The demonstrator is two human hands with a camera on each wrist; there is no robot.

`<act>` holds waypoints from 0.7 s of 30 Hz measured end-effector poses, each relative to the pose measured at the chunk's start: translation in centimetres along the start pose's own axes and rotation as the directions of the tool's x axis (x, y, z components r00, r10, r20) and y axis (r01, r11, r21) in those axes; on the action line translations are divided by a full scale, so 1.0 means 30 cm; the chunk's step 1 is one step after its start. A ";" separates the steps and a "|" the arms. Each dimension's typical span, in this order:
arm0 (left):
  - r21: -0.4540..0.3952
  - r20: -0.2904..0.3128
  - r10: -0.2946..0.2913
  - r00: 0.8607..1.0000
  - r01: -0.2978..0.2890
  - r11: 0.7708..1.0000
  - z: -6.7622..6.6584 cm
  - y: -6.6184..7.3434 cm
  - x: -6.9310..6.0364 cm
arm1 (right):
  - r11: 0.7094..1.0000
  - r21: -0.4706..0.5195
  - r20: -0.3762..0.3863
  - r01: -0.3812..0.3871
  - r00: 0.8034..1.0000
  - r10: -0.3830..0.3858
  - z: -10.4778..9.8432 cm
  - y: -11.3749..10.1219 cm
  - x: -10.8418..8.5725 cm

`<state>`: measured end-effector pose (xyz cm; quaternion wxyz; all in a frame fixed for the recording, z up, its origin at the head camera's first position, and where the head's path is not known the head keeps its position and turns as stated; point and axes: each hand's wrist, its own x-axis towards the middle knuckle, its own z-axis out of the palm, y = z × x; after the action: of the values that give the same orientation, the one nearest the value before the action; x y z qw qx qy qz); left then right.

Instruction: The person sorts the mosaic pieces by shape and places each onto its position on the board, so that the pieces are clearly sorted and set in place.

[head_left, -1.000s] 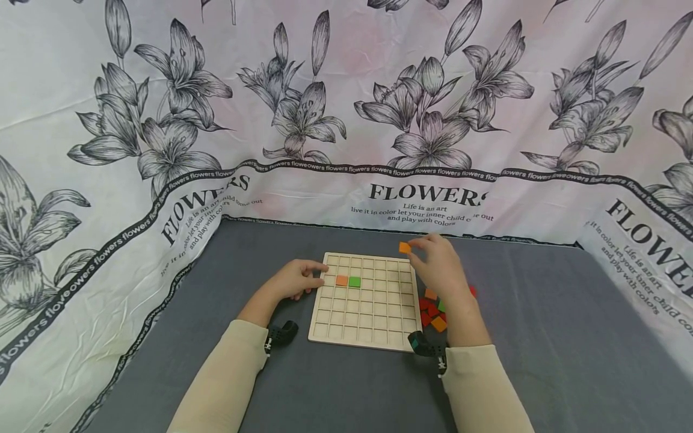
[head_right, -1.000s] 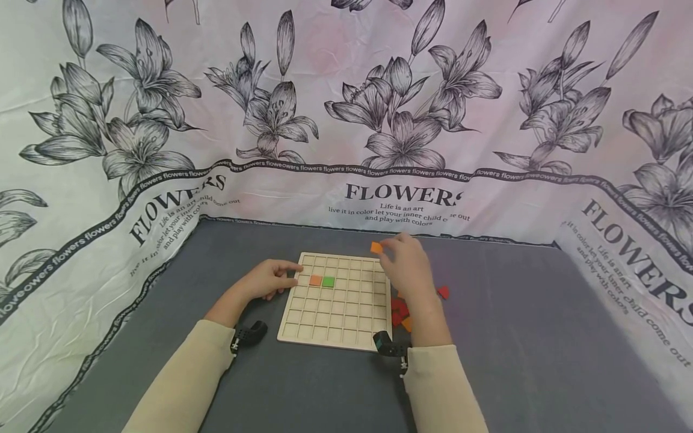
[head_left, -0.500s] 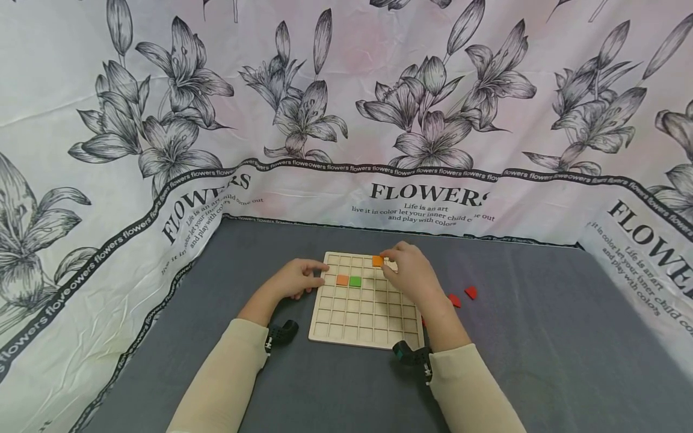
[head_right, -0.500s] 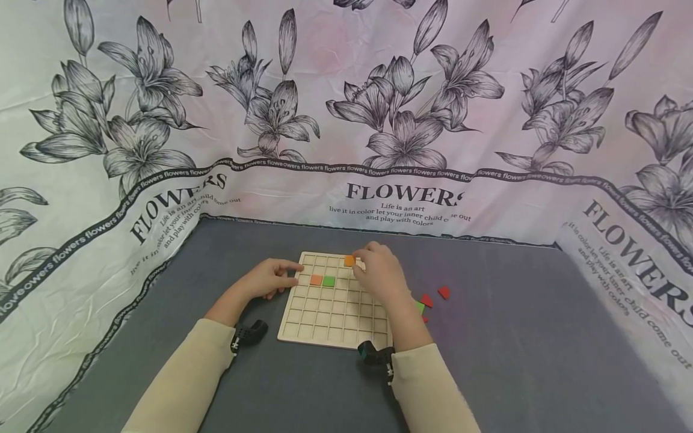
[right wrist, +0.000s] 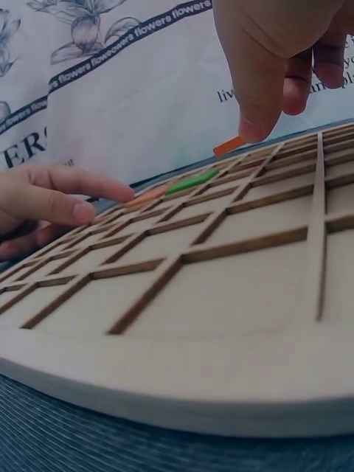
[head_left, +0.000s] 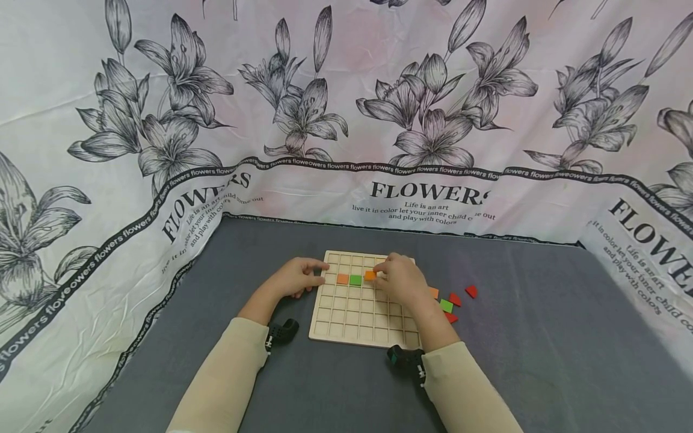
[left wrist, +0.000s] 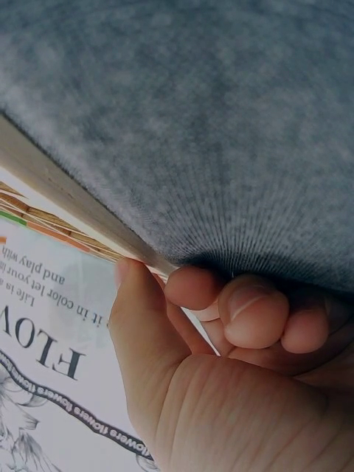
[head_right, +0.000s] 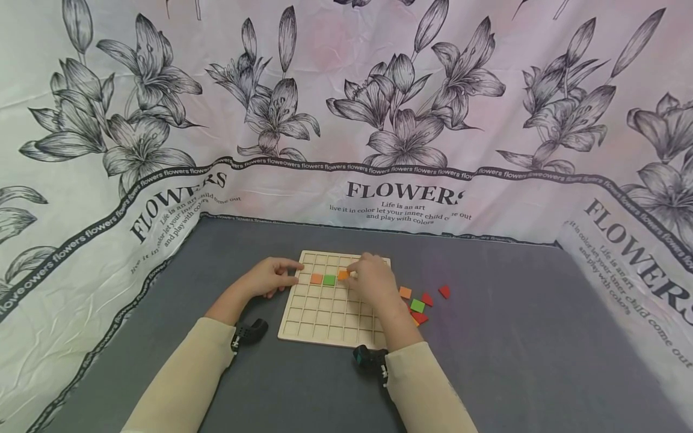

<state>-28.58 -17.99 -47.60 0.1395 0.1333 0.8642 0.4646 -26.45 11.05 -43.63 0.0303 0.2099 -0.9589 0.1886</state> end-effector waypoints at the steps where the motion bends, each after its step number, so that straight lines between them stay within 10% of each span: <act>1: 0.001 0.000 -0.001 1.000 0.001 1.000 0.000 0.000 0.000 | 1.000 -0.002 0.007 -0.003 1.000 0.003 0.004 0.002 0.000; 21: 0.003 -0.003 -0.013 1.000 0.013 1.000 0.001 -0.004 0.002 | 0.995 0.057 0.049 -0.080 0.996 0.077 0.038 0.002 0.003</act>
<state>-28.65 -17.99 -47.73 0.1410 0.1273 0.8659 0.4626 -26.53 10.64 -44.68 -0.0058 0.1770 -0.9610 0.2126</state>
